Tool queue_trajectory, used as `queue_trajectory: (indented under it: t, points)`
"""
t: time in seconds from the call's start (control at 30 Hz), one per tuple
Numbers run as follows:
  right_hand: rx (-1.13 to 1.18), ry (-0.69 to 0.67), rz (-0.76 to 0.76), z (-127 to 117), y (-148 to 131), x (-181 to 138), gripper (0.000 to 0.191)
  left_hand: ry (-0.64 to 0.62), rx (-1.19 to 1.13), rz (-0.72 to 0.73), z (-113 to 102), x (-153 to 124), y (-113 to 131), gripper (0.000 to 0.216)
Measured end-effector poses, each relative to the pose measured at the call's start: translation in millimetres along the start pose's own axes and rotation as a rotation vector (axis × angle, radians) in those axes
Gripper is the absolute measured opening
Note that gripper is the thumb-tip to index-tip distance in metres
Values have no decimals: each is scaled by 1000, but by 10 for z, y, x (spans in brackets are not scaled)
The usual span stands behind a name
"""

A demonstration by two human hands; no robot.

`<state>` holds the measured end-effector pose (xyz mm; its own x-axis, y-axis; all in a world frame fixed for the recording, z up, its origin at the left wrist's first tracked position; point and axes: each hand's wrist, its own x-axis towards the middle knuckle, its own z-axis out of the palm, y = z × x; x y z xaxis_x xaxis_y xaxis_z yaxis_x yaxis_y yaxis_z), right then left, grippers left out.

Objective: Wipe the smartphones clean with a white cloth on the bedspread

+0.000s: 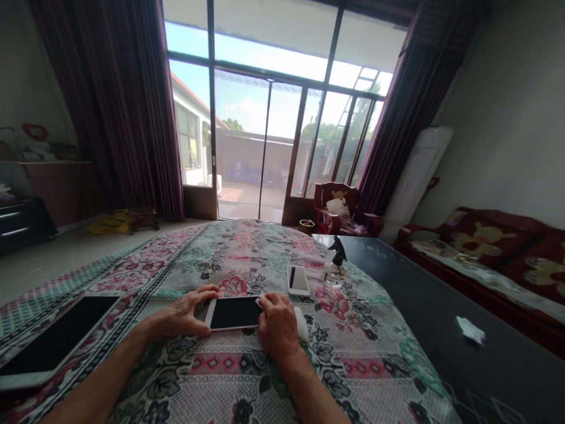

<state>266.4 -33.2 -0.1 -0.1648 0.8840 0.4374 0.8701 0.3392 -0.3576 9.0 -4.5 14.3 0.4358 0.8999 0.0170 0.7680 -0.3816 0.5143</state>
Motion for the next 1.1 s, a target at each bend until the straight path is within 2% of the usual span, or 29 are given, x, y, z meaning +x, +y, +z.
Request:
queue_trajectory:
  t: [0.2, 0.37, 0.5, 0.77, 1.1]
  points:
    - [-67, -14, -42, 26, -73, -1, 33, -3, -15, -1, 22, 15, -77, 74]
    - [-108, -65, -84, 147, -200, -5, 35, -3, -16, 13, 24, 23, -76, 73]
    - [-78, -97, -117, 176, -303, -42, 37, 6, -9, 14, 24, 18, -73, 72]
    - [28, -56, -202, 111, -380, -94, 26, 13, -10, -9, 27, 20, -73, 74]
    - [-51, -114, -206, 254, -464, 138, 29, 27, -25, -5, 59, 21, -111, 76]
